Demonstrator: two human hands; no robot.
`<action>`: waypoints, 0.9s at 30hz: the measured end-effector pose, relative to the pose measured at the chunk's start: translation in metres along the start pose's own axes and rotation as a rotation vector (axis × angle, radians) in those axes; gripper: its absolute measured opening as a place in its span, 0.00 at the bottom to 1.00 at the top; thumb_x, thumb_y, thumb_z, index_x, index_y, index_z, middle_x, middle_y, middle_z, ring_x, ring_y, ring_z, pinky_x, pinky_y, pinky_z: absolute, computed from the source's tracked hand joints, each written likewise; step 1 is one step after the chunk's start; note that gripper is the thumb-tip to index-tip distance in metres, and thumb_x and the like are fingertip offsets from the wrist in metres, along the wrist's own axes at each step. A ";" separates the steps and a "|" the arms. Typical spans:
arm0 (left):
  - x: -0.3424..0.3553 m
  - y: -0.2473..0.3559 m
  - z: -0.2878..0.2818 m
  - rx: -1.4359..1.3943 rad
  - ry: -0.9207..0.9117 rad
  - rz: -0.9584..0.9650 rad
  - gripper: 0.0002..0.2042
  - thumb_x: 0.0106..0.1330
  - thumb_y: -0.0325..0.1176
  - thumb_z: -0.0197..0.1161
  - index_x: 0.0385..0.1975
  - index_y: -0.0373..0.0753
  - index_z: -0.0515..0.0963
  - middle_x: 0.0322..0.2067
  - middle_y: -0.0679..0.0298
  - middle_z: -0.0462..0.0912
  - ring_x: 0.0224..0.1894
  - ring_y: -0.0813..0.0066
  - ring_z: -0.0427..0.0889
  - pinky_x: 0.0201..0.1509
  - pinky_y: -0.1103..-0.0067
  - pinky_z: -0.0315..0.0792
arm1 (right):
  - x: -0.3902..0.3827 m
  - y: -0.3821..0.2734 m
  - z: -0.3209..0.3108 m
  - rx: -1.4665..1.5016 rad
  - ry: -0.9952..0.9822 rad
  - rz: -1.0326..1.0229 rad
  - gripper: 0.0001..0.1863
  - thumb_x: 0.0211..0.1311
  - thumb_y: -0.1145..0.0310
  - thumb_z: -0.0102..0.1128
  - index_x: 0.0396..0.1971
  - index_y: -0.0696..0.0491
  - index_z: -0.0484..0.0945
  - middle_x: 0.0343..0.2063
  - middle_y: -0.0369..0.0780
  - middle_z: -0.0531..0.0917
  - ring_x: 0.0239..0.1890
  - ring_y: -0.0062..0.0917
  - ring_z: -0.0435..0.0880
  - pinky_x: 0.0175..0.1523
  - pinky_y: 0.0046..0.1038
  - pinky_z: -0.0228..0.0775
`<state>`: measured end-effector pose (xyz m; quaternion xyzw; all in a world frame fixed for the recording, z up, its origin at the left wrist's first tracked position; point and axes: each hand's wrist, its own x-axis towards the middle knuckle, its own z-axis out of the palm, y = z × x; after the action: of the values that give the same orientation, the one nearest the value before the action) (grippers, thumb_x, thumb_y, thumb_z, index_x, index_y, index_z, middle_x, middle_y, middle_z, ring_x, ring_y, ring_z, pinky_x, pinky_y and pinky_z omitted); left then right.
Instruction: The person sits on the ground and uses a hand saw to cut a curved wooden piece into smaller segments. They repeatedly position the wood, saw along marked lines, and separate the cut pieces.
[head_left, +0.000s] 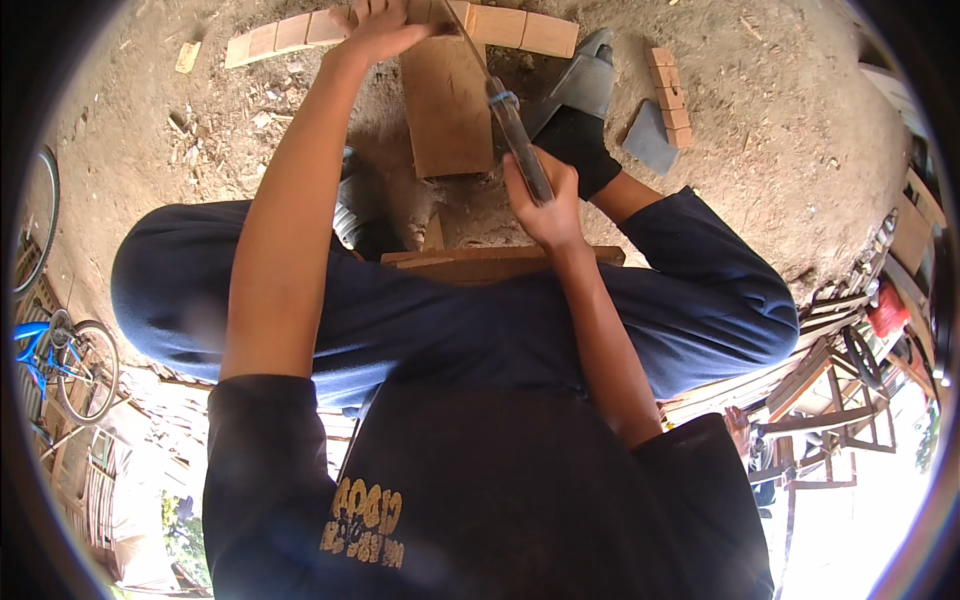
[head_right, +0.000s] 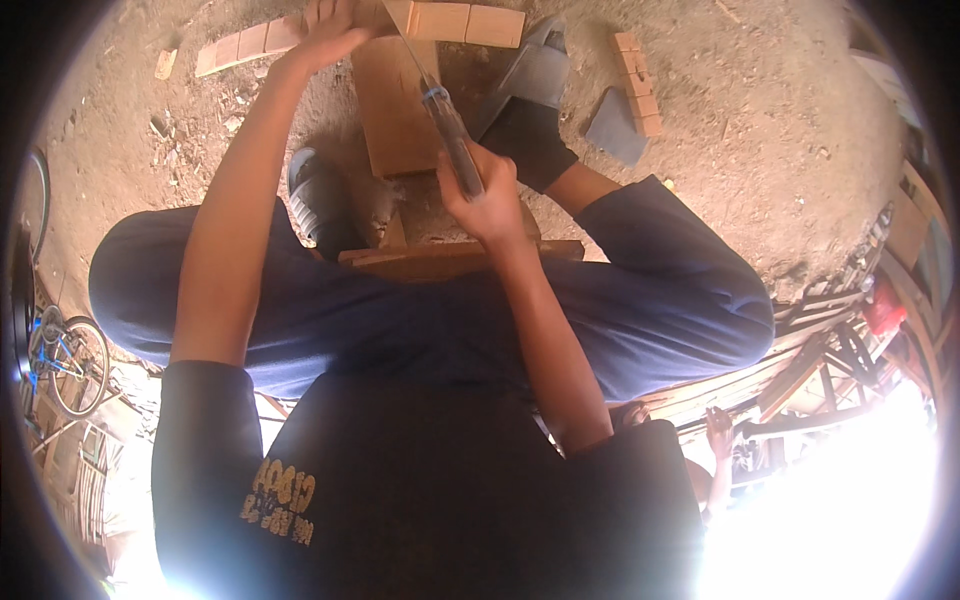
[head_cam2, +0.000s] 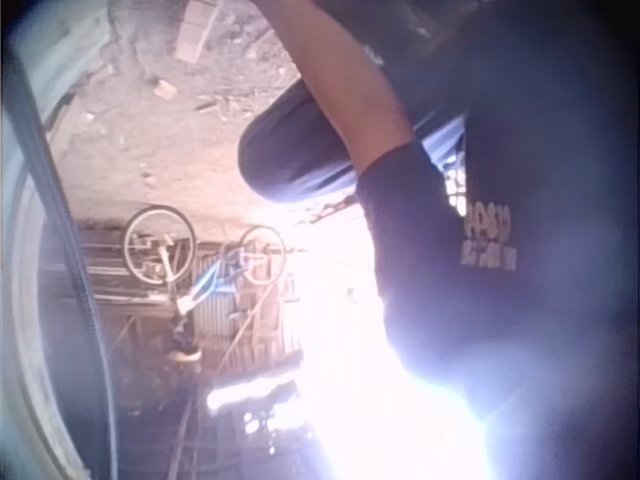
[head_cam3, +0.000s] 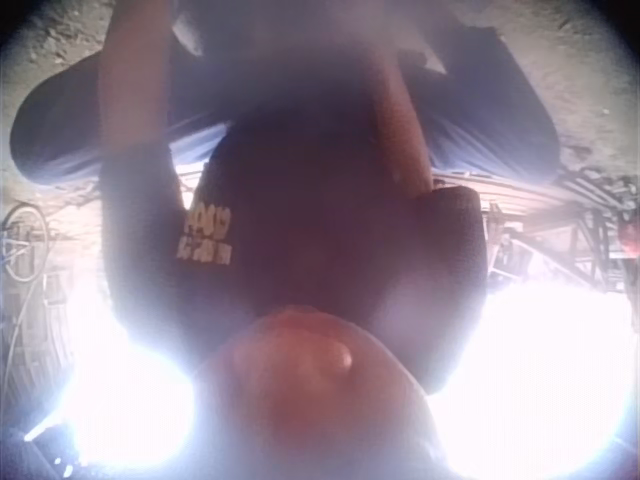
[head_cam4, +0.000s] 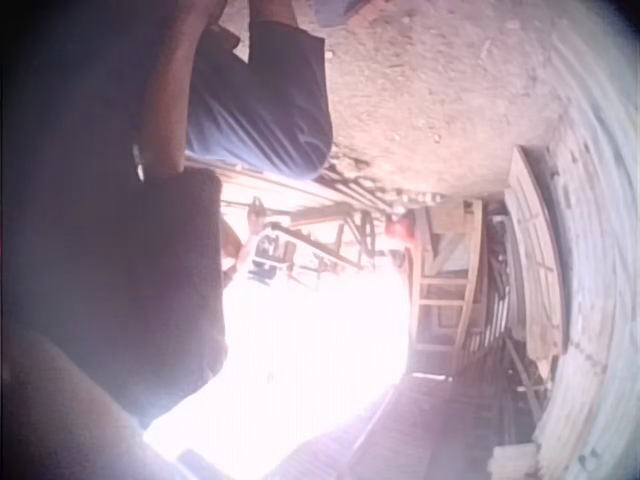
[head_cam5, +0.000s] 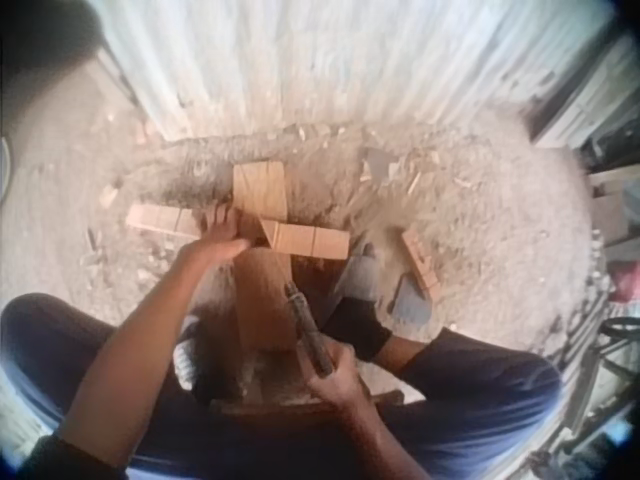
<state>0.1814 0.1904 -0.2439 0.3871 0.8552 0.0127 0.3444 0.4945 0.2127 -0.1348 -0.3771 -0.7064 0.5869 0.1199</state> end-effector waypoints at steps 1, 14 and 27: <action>-0.001 0.004 -0.004 -0.011 -0.004 0.002 0.50 0.66 0.62 0.54 0.77 0.33 0.42 0.77 0.46 0.36 0.79 0.48 0.29 0.78 0.51 0.25 | 0.007 0.001 0.005 -0.002 0.002 -0.004 0.10 0.67 0.72 0.60 0.26 0.60 0.75 0.16 0.31 0.68 0.24 0.10 0.64 0.27 0.23 0.61; 0.003 0.006 -0.004 -0.052 0.058 0.002 0.51 0.62 0.63 0.58 0.75 0.33 0.46 0.76 0.45 0.40 0.79 0.46 0.30 0.78 0.48 0.27 | 0.012 -0.001 0.009 0.037 0.022 0.009 0.12 0.67 0.72 0.61 0.24 0.59 0.74 0.17 0.30 0.69 0.24 0.08 0.64 0.26 0.22 0.60; 0.001 0.006 0.000 -0.043 0.034 0.004 0.47 0.66 0.57 0.56 0.75 0.31 0.44 0.76 0.44 0.39 0.78 0.45 0.31 0.78 0.50 0.28 | -0.001 -0.006 0.013 0.006 0.035 0.039 0.11 0.67 0.71 0.61 0.25 0.60 0.75 0.16 0.33 0.72 0.24 0.09 0.66 0.27 0.23 0.63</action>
<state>0.1845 0.1951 -0.2434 0.3811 0.8598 0.0382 0.3378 0.4846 0.2023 -0.1327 -0.4006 -0.6949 0.5847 0.1219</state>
